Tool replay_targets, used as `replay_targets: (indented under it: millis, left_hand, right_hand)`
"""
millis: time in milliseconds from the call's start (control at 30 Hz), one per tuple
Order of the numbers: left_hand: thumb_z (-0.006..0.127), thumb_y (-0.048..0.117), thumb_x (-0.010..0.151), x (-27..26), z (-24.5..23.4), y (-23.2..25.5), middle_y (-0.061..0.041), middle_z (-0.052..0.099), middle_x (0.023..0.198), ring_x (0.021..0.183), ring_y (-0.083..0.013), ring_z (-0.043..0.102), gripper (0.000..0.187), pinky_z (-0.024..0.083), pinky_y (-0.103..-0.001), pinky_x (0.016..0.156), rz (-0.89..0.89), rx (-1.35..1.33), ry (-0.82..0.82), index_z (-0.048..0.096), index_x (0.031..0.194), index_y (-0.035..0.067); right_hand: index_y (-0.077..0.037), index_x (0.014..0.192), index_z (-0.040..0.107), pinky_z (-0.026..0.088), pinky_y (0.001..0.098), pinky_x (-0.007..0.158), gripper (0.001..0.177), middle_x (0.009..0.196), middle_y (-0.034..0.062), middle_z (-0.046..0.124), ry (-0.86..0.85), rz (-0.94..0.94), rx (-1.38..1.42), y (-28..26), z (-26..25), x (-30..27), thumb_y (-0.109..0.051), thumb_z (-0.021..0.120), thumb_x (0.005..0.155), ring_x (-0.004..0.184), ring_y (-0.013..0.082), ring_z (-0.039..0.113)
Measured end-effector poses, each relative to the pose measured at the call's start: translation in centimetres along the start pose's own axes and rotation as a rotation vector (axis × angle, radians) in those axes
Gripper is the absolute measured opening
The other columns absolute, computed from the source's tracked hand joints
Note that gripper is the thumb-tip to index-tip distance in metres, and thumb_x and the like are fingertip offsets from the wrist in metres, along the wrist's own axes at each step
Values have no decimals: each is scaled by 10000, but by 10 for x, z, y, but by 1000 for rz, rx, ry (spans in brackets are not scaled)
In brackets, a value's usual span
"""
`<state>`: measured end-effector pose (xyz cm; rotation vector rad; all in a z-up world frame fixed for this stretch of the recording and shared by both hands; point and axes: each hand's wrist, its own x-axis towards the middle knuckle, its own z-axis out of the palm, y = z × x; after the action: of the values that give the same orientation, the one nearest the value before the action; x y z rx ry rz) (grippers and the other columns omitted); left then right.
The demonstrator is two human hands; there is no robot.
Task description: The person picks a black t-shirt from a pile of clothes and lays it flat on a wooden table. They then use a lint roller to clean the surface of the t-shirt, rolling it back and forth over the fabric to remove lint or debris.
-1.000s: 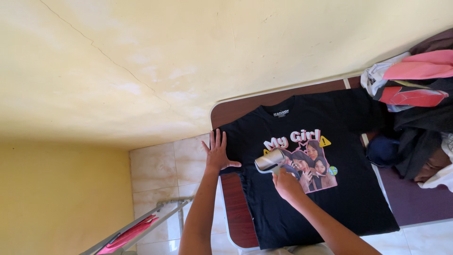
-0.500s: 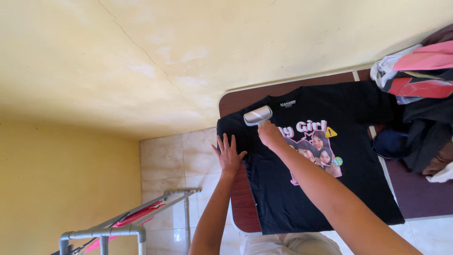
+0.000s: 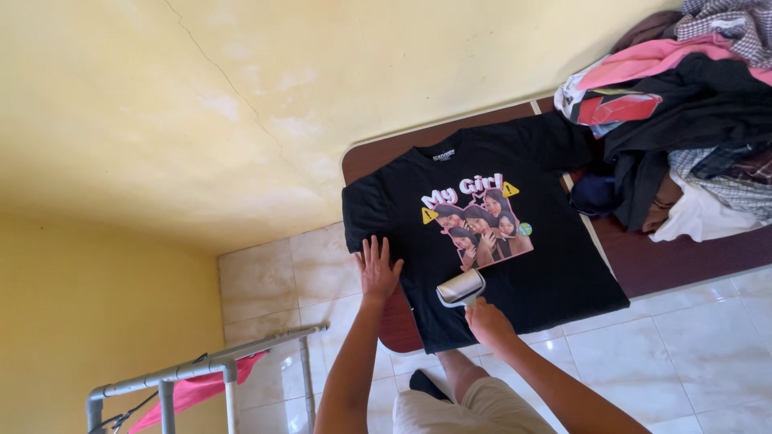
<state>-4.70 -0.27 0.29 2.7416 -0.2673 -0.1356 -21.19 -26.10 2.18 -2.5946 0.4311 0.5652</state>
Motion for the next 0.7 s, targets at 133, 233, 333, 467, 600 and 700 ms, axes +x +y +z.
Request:
replay_targets:
  millis: [133,233,333,467,600,700]
  left_hand:
    - [687,547,861,-74,-13,19,-203,187,1670,1560,-391,84,934,58,-657,1212,-14,-37,-78,307,1603,126]
    - [728,598,797,-114,-27,29,-162,150,1692,1576,-361,49,1009,32,-663,1215,-61,1,-183,294,1600,167]
    - [747,651,764,-137,-28,41,-162,127,1693,1571,-368,35,1099,29,-677,1198,-115,7,-180,258,1608,146]
    - [757,655,747,-146,-23,47,-155,125,1702,1575,-364,41,1120,37,-674,1207,-145,6,-197,261,1614,150]
    - [803,641,710,-152,-21,41,-180,102,1704,1577,-375,29,1176,39,-665,1211,-116,-50,-224,253,1622,140]
    - [838,632,680,-146,-23,34,-189,73,1714,1582,-379,5,1238,28,-652,1215,-91,-72,-240,233,1635,128]
  right_hand:
    - [15,978,581,596,519,714,397,817,261,728,-5,-29,-62,21,5,-20,-377,525,1005,797,437,731]
    - [24,974,594,592,522,722,397,830,269,723,19,-78,-82,16,4,-2,-366,530,1003,806,439,731]
    - [25,961,614,579,537,714,385,824,273,713,50,-119,-68,-11,-8,37,-352,541,987,791,449,715]
    - [52,994,595,570,460,498,394,666,240,708,-95,-105,95,-77,-45,93,-308,444,1046,507,361,698]
    - [68,999,594,538,429,392,434,643,225,690,-153,-93,115,-130,-65,146,-315,402,1063,449,330,665]
    - [102,978,624,561,412,412,509,647,227,701,-138,-111,54,-165,-67,206,-337,398,1100,461,310,681]
